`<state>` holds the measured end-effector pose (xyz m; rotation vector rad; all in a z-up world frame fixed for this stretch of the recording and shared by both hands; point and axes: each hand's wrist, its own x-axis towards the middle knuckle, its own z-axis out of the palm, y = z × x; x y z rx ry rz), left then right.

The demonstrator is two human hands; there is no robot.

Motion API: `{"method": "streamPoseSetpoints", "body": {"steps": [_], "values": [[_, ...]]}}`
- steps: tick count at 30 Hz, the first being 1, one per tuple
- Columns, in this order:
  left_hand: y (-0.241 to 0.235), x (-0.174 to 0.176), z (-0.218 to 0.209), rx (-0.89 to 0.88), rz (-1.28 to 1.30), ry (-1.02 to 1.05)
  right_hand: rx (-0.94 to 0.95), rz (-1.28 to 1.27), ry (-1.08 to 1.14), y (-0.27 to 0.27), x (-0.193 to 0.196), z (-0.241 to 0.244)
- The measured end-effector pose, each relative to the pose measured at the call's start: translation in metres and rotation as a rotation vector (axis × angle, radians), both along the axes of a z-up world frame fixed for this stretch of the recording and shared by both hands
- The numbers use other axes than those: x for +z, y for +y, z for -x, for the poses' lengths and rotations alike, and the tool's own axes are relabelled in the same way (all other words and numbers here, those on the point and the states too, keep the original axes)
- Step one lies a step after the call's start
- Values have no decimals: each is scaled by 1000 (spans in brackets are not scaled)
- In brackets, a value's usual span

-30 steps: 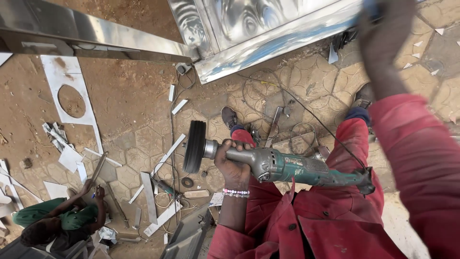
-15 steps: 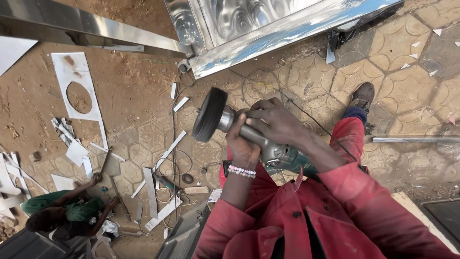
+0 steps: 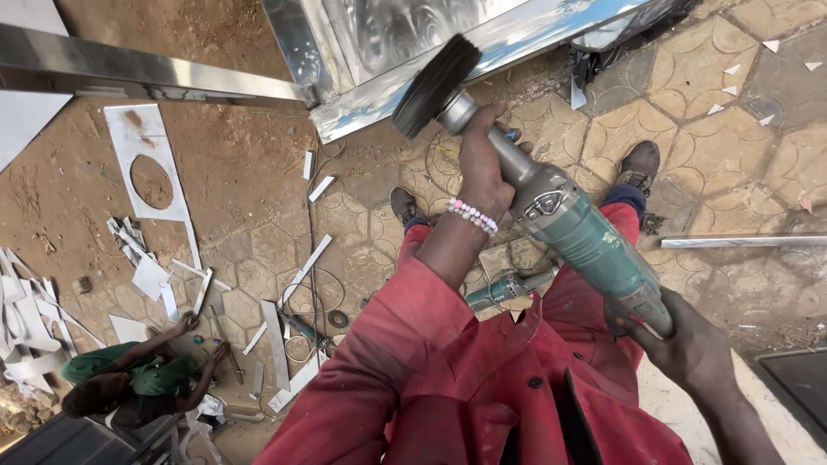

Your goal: Using an angle grinder with a brush attachment to polish and finish the surfaces of a stainless steel fabrication.

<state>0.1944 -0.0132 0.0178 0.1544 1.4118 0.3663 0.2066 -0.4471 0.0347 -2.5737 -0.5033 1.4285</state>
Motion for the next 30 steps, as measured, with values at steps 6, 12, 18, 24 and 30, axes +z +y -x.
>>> {"method": "streamPoseSetpoints", "body": {"steps": [6,12,18,24,30], "values": [[-35,-4,-94,-359,9,163,-364,59,17,-61,-46,15],[-77,-38,-183,-484,-8,143,-582,166,59,-52,-20,-21],[-99,-49,-226,-558,-25,90,-567,170,-21,-76,-50,-33],[-97,-96,-195,-528,-41,-46,-577,139,9,-61,-35,-36],[-71,-93,-142,-338,-51,5,-541,122,128,-37,-24,-33]]}}
